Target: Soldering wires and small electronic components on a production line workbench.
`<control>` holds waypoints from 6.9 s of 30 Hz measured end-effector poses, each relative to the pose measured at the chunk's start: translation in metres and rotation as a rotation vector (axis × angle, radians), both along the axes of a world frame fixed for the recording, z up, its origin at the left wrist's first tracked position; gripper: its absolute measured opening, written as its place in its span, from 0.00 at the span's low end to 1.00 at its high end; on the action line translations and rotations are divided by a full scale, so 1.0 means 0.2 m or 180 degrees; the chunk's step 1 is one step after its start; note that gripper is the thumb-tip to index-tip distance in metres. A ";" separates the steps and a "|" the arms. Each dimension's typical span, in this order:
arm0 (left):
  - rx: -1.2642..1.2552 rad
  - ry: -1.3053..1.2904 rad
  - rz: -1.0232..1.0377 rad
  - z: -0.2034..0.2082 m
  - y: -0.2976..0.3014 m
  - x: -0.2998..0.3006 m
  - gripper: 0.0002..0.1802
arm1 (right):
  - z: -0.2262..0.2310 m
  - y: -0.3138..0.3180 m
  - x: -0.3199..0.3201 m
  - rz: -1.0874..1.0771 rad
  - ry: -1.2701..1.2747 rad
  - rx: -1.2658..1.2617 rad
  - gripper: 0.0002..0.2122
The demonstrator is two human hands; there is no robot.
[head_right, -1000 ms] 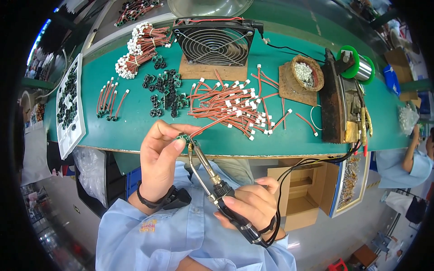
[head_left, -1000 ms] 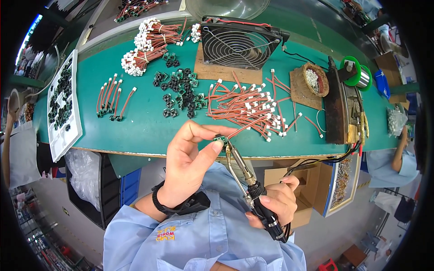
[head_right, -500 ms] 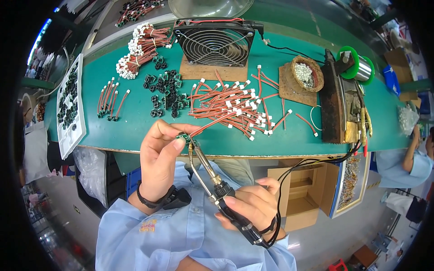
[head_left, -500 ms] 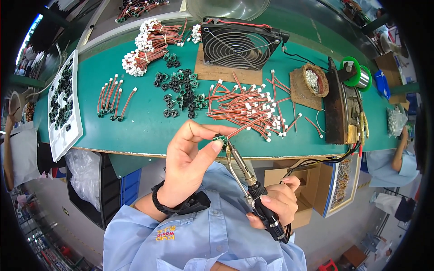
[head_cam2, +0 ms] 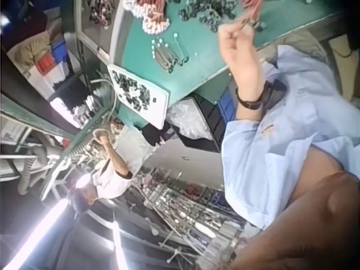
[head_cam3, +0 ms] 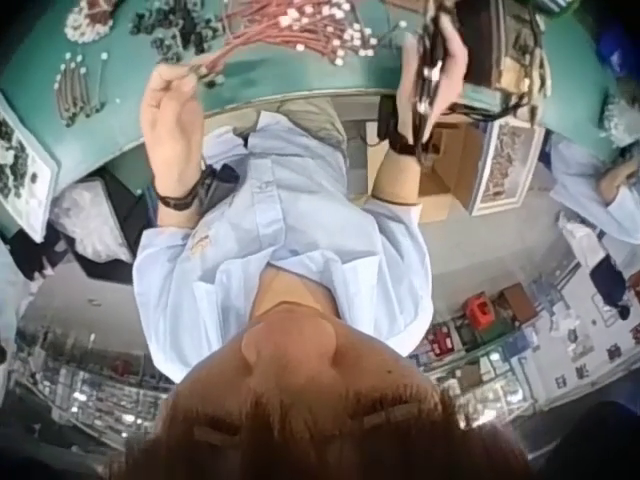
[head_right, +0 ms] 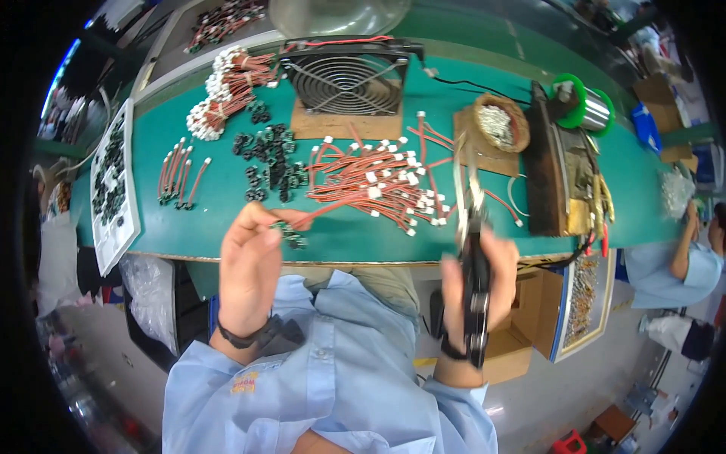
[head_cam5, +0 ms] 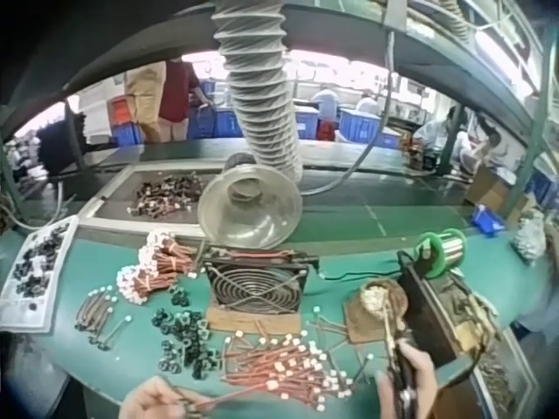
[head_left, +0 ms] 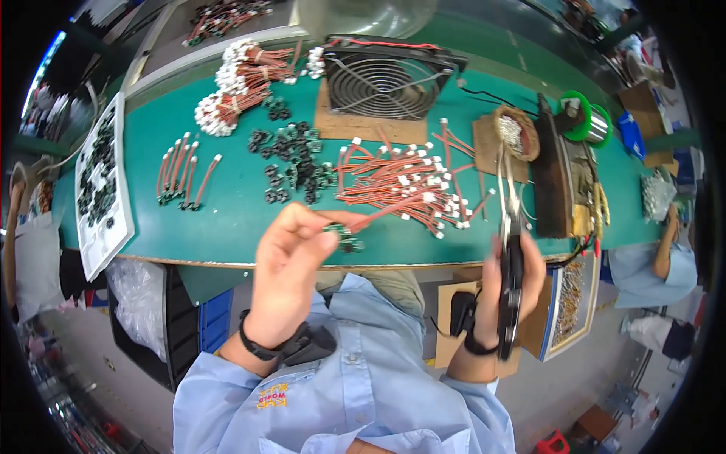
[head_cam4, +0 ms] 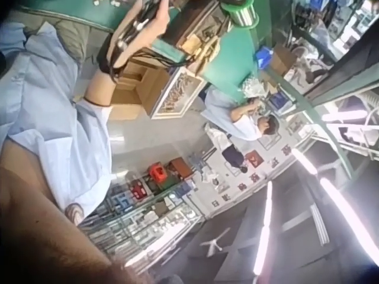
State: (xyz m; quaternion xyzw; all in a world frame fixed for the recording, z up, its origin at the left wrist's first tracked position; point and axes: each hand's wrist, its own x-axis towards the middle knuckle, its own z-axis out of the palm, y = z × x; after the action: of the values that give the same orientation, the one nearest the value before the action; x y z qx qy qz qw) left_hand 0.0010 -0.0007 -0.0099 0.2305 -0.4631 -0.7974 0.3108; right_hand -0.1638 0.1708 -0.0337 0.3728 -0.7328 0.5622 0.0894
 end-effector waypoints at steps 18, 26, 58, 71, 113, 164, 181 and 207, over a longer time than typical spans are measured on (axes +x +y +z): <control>-0.0482 -0.0317 0.0410 0.02 0.01 0.11 0.06 | -0.02 -0.25 -0.15 -0.0189 0.1579 0.1666 0.14; -0.0801 -0.0398 0.0423 0.04 0.05 0.11 0.07 | -0.05 -0.28 -0.16 -0.0228 0.1517 0.1852 0.12; -0.2948 -0.1093 -0.0516 0.13 0.11 0.00 0.08 | 0.16 -0.16 0.22 0.1039 -0.0139 0.0251 0.17; -0.3198 -0.1130 -0.0468 0.11 0.12 -0.02 0.09 | 0.18 -0.16 0.21 0.1295 -0.0366 0.0516 0.19; 0.1366 0.0544 -0.1303 -0.01 0.04 0.01 0.16 | 0.23 -0.23 0.31 0.1264 -0.0985 -0.0229 0.19; 0.0897 0.0572 -0.1083 0.00 0.07 -0.01 0.12 | 0.24 -0.21 0.23 0.1565 -0.1005 -0.0081 0.18; 0.0092 -0.0005 -0.1067 0.10 0.07 0.00 0.11 | 0.24 -0.19 0.24 0.1646 -0.1674 -0.0094 0.19; -0.0470 -0.0249 0.0101 0.01 0.00 -0.02 0.07 | 0.13 0.04 0.19 0.1557 0.0245 0.0428 0.19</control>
State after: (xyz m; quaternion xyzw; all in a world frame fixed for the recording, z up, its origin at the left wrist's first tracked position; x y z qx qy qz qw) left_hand -0.0028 -0.0009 -0.0071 0.2452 -0.5287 -0.7464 0.3212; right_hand -0.1263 0.1780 -0.0071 0.5651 -0.6526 0.5026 -0.0464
